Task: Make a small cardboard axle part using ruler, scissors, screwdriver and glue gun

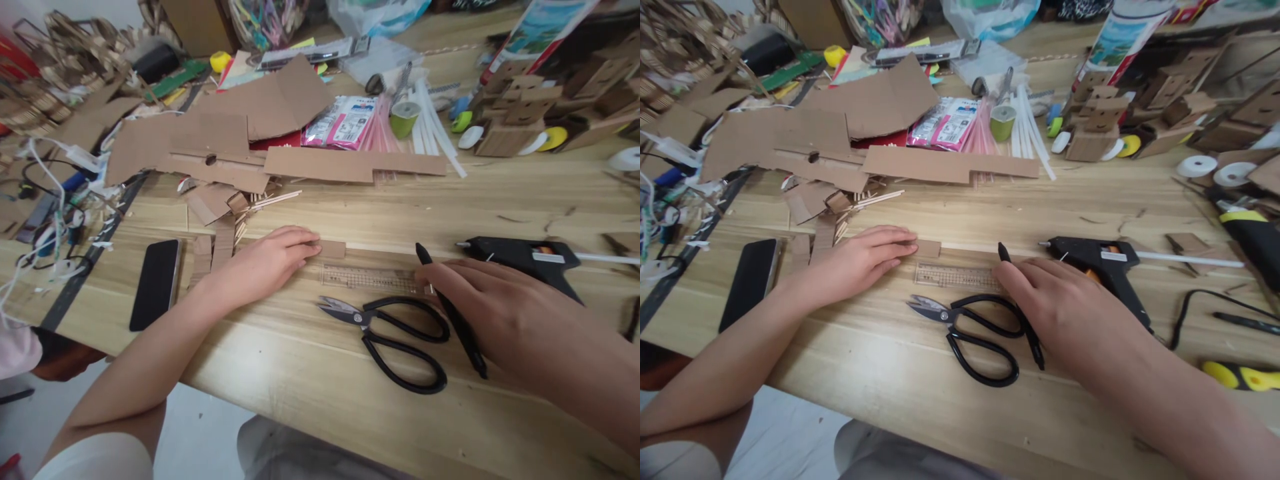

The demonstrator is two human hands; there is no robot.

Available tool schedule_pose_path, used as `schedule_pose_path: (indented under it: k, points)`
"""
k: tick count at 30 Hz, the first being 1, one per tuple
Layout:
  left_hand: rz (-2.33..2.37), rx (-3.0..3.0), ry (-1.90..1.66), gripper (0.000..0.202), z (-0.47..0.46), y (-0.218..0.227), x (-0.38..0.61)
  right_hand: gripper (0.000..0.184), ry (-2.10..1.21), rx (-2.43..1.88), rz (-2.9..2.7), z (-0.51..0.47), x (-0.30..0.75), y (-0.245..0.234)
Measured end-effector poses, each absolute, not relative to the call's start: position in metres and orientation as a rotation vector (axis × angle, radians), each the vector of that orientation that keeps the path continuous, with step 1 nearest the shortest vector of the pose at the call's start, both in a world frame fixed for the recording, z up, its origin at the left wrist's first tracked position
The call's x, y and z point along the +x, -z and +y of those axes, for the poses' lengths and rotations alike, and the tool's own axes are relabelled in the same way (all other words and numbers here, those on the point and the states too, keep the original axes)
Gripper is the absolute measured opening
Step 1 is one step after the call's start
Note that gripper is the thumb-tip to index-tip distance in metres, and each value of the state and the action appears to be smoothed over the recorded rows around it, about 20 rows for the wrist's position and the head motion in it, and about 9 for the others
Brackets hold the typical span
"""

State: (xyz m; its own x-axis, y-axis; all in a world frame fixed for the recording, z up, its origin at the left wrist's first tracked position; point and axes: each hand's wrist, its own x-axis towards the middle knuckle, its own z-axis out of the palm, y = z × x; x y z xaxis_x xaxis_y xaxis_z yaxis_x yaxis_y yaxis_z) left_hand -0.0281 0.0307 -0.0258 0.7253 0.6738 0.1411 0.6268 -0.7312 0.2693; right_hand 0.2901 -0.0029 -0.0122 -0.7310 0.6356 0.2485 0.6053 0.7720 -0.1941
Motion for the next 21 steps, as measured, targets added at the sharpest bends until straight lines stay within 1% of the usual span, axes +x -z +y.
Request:
schedule_pose_path:
  k: [3,6,9,12,15,18,21]
  points:
    - [1.045,2.708,-0.346,0.032,0.031,0.027,-0.027,0.022,-0.151,-0.961,-2.686,-0.002,0.29,0.01]
    - [1.084,2.667,-0.366,0.036,0.032,0.026,-0.028,0.022,-0.174,-1.008,-2.75,-0.003,0.288,0.009]
    - [1.184,2.609,-0.479,0.041,0.034,0.015,-0.033,0.021,-0.22,-1.127,-2.738,-0.005,0.287,0.012]
    - [1.323,2.542,-0.625,0.039,0.037,0.001,-0.042,0.022,-0.344,-1.212,-2.735,-0.004,0.291,0.014]
    - [1.428,2.435,-0.726,0.035,0.038,-0.006,-0.047,0.018,-0.409,-1.168,-2.769,-0.001,0.297,0.012]
    - [1.466,2.314,-0.756,0.033,0.037,-0.005,-0.042,0.014,-0.352,-1.067,-2.721,-0.001,0.297,0.01]
    - [1.478,2.175,-0.72,0.029,0.034,0.001,-0.034,0.021,-0.303,-1.046,-2.601,-0.007,0.291,0.008]
